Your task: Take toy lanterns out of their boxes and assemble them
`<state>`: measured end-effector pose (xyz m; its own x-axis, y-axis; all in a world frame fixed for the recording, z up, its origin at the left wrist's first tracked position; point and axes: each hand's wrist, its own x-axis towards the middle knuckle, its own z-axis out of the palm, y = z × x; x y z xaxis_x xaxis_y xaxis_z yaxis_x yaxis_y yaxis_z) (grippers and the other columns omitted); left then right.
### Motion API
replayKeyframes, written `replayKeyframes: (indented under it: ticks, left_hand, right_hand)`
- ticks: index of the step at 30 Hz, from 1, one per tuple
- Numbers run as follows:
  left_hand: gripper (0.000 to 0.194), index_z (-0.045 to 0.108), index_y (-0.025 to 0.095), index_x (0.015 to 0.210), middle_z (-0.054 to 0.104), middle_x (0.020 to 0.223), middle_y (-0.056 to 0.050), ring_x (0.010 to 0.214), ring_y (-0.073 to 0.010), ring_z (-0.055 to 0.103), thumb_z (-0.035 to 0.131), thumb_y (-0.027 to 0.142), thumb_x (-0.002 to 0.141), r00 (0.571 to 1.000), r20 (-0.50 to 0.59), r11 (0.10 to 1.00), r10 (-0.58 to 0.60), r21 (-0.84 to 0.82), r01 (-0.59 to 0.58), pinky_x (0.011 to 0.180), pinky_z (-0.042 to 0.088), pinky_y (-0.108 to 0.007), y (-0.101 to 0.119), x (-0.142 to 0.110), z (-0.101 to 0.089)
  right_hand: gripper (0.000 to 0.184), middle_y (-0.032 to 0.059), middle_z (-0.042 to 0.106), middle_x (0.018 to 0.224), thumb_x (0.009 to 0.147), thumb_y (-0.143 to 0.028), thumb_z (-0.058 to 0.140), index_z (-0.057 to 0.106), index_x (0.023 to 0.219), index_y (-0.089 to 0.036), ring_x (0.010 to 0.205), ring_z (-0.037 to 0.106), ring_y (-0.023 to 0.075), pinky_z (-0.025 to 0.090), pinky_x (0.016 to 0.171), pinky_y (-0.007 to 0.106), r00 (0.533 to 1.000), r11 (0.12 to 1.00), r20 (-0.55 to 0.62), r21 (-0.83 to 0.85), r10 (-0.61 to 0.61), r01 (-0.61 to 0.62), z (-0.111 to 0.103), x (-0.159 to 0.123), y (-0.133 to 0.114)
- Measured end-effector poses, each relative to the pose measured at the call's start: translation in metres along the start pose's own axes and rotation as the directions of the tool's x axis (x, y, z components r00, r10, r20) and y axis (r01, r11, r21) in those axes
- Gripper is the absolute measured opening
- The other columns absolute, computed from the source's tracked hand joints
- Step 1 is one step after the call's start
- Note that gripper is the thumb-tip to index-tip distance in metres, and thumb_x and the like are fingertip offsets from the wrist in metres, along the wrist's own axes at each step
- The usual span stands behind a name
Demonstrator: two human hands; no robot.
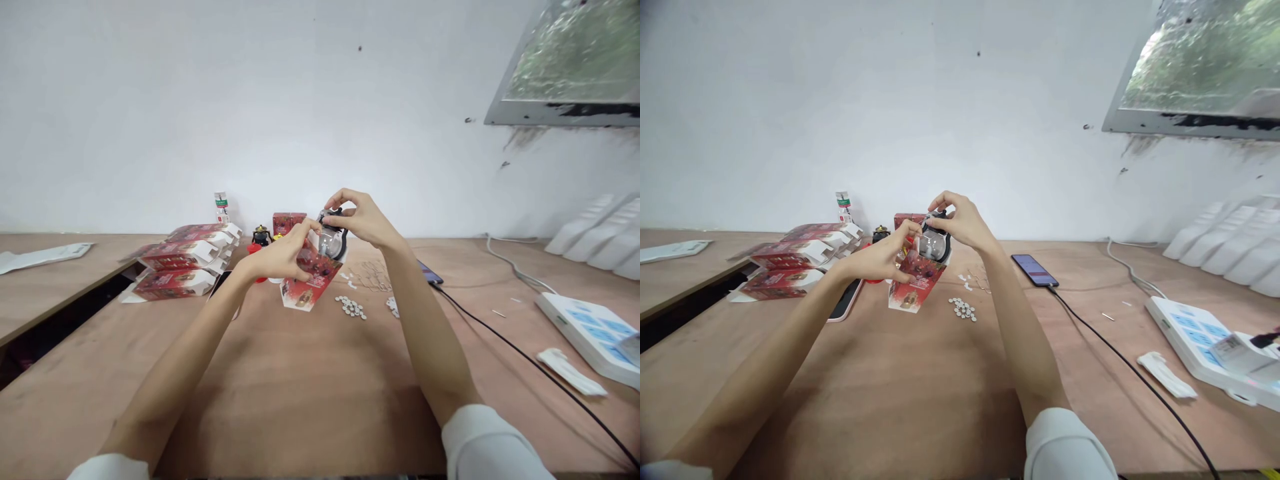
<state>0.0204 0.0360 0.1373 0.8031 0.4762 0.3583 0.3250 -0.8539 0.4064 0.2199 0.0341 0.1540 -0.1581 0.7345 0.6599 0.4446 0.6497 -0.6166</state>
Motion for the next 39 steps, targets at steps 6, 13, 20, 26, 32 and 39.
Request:
replayKeyframes:
  ticks: [6, 13, 20, 26, 32, 39]
  left_hand:
    - [0.072, 0.037, 0.025, 0.125, 0.050, 0.114, -0.006, 0.105, -0.0258, 0.045, 0.062, 0.012, 0.059, 0.999, 0.032, 0.997, 0.029, 0.076, -0.032, 0.081, 0.041, -0.037, 0.004, 0.000, -0.006]
    - [0.065, 0.044, 0.026, 0.122, 0.051, 0.114, -0.005, 0.104, -0.0259, 0.048, 0.063, 0.016, 0.061, 0.998, -0.009, 0.989, 0.058, 0.137, -0.056, 0.083, 0.042, -0.038, 0.005, -0.003, -0.011]
    - [0.052, 0.040, 0.022, 0.102, 0.049, 0.107, -0.005, 0.094, -0.0204, 0.054, 0.069, 0.019, 0.059, 0.987, -0.162, 0.999, 0.025, -0.028, -0.030, 0.079, 0.044, -0.034, 0.005, -0.005, -0.014]
    - [0.050, 0.034, 0.022, 0.092, 0.044, 0.103, -0.004, 0.089, -0.0184, 0.053, 0.070, 0.018, 0.057, 0.975, -0.221, 0.998, -0.013, -0.058, 0.001, 0.075, 0.046, -0.034, 0.003, -0.001, -0.008]
    - [0.055, 0.035, 0.022, 0.100, 0.043, 0.111, -0.006, 0.100, -0.0221, 0.050, 0.071, 0.022, 0.057, 0.962, -0.274, 0.996, -0.011, -0.087, -0.014, 0.077, 0.049, -0.035, -0.014, 0.001, 0.021]
    - [0.086, 0.019, 0.029, 0.127, 0.034, 0.130, -0.012, 0.113, -0.0247, 0.047, 0.074, 0.029, 0.061, 0.877, -0.461, 0.944, -0.139, -0.330, -0.024, 0.080, 0.052, -0.039, -0.031, -0.034, 0.080]
  right_hand:
    - [0.014, 0.0025, 0.054, 0.085, 0.079, -0.021, 0.046, 0.059, 0.079, -0.020, 0.087, 0.051, 0.0168, 0.041, 0.082, 0.036, 0.991, 0.986, -0.007, -0.099, -0.136, 0.135, 0.002, 0.003, 0.001]
    - [0.017, 0.0033, 0.049, 0.091, 0.077, -0.020, 0.045, 0.061, 0.081, -0.021, 0.092, 0.050, 0.0181, 0.040, 0.088, 0.038, 0.998, 0.995, -0.022, -0.081, -0.058, 0.056, 0.001, 0.000, -0.001]
    - [0.039, 0.0048, 0.045, 0.103, 0.064, -0.029, 0.069, 0.058, 0.101, -0.023, 0.103, 0.046, 0.0227, 0.037, 0.094, 0.042, 0.985, 0.975, 0.137, -0.185, -0.101, 0.125, -0.009, -0.007, -0.011]
    - [0.036, 0.0043, 0.042, 0.101, 0.062, -0.020, 0.066, 0.057, 0.098, -0.023, 0.097, 0.046, 0.0211, 0.041, 0.089, 0.039, 0.964, 0.941, 0.220, -0.269, -0.148, 0.205, 0.001, -0.008, -0.017]
    - [0.028, 0.0039, 0.053, 0.094, 0.059, -0.010, 0.062, 0.056, 0.085, -0.020, 0.093, 0.051, 0.0209, 0.045, 0.080, 0.036, 0.928, 0.926, 0.358, -0.304, -0.108, 0.225, 0.004, -0.008, -0.015]
    - [0.018, -0.0012, 0.063, 0.073, 0.061, -0.010, 0.059, 0.055, 0.075, -0.021, 0.071, 0.059, 0.0156, 0.048, 0.063, 0.029, 0.735, 0.984, 0.674, -0.173, 0.081, 0.050, 0.022, -0.011, -0.009]
